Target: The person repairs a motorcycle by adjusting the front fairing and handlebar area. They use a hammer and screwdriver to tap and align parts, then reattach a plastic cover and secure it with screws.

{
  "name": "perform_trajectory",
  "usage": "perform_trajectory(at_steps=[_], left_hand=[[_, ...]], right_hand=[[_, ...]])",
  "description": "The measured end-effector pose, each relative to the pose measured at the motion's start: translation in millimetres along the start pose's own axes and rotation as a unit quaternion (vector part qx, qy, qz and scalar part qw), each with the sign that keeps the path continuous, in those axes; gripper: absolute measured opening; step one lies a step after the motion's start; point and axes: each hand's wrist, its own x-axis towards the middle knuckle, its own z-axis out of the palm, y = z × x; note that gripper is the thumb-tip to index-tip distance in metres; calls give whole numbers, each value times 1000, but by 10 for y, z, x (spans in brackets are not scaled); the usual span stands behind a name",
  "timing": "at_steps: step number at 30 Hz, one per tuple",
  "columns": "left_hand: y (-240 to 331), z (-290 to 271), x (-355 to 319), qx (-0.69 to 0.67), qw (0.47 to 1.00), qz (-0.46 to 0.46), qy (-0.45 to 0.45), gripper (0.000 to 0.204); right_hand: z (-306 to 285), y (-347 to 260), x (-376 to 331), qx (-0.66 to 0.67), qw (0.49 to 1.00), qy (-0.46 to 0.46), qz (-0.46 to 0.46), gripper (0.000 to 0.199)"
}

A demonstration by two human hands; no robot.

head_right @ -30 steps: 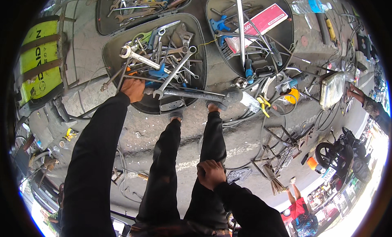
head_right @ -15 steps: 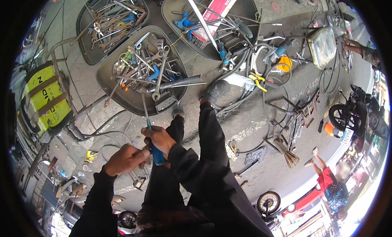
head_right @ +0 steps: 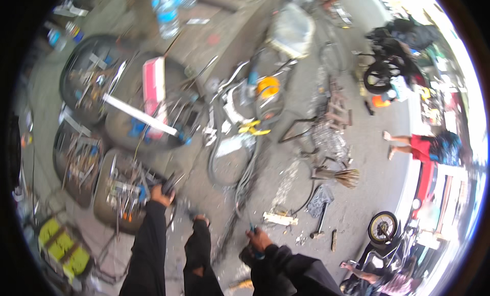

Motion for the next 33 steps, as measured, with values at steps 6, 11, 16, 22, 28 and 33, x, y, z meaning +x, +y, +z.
perform_trajectory(at_steps=[6,11,16,22,28,33], left_hand=[[196,349,-61,81,986,142,32,17],[-520,1120,-759,348,885,310,-10,17],[-2299,1433,-1645,515,778,335,-131,18],[-5145,1114,-2264,693,660,175,-230,21],[-5941,67,-2664,741,665,-70,-66,24],[-6476,209,-2920,680,695,-228,42,18]], right_hand=[[238,1351,-373,89,993,-39,61,44],[114,2258,-595,598,795,60,80,33],[-235,3193,-1017,441,896,57,7,26],[-500,4357,-2587,562,822,-89,2,47],[-1568,5801,-4551,810,373,453,3,28],[-2599,7112,-5804,699,271,623,-224,36]])
